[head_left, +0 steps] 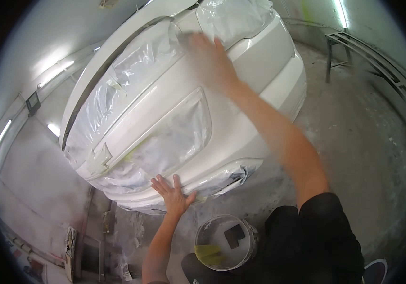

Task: Wet sanding the front bumper of a vehicle using a sanding block and water from a bucket.

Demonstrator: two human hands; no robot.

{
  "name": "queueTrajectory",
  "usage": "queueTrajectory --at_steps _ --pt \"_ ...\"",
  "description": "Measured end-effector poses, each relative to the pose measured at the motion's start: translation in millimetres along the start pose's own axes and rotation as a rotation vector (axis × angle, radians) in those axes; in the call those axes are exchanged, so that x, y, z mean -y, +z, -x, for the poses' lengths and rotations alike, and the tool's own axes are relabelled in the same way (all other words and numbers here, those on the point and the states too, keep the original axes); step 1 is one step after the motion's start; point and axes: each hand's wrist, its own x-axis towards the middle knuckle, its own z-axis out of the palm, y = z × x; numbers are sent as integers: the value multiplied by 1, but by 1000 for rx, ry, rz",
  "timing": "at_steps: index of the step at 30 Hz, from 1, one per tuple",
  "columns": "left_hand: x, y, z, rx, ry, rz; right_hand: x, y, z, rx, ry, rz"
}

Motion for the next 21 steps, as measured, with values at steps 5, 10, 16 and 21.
queueTrajectory --at_steps 5,10,16,21 --pt "-2 -2 -5 -24 29 4 5 -25 20 48 64 -22" --pt "-2 -5 -4 40 -24 -24 -1 -32 -19 167 172 -141" --pt "8 -5 3 23 1 -45 43 -32 35 75 115 -189" --pt "1 1 -2 58 -21 -21 -1 -16 -3 115 143 -35"
